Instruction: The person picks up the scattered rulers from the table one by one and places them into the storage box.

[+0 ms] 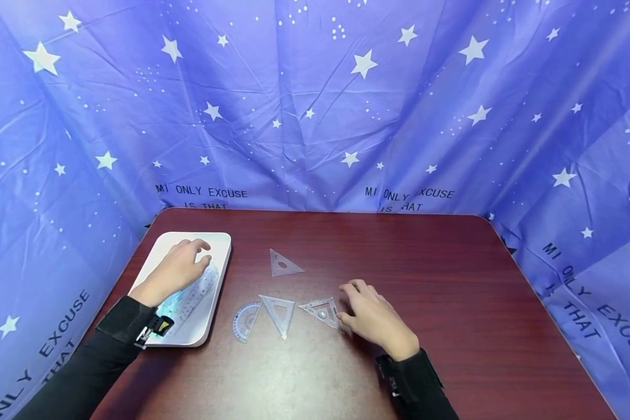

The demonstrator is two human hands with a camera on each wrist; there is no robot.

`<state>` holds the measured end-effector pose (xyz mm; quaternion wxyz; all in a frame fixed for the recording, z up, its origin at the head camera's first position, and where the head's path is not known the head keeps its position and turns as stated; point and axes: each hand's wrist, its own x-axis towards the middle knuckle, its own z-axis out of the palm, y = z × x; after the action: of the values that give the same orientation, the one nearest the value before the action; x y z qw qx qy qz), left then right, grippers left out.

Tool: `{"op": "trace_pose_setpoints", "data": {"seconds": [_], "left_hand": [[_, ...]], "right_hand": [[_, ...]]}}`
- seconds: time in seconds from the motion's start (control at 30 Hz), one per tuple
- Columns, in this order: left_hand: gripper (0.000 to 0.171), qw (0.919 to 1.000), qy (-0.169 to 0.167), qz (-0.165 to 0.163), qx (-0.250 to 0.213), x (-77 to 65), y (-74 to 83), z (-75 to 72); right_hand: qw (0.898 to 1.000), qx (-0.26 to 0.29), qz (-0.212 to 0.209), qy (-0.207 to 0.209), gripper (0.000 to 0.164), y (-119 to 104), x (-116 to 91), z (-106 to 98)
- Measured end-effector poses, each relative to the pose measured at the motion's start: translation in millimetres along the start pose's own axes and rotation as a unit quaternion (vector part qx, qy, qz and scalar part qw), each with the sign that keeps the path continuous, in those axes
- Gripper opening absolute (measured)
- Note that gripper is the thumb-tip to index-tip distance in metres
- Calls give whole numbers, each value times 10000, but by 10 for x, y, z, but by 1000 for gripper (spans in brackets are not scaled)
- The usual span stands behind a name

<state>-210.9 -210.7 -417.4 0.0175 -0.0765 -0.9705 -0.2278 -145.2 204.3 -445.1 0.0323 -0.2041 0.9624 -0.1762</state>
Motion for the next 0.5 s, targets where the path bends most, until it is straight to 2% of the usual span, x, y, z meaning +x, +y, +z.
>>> {"op": "trace_pose_setpoints", "data": {"seconds": [0.1, 0.13, 0.23, 0.43, 0.5], "left_hand": [[37, 9993, 335, 145, -83, -78, 190, -16], [38, 9993, 310, 118, -167, -128, 325, -76], [39, 9980, 541, 208, -246, -207, 474, -60], [36, 9904, 1148, 748, -186, -345, 669, 156], [37, 9883, 1241, 875, -150, -388, 724, 233]], "right_hand": [[9995, -90, 58, -296, 57, -62, 95, 74], [9992, -121, 86, -379, 58, -92, 123, 98], [9982, -179, 171, -539, 65, -181, 183, 153], [9977, -439, 142, -498, 66, -288, 252, 236], [9974, -565, 133, -416, 64, -307, 266, 261]]}}
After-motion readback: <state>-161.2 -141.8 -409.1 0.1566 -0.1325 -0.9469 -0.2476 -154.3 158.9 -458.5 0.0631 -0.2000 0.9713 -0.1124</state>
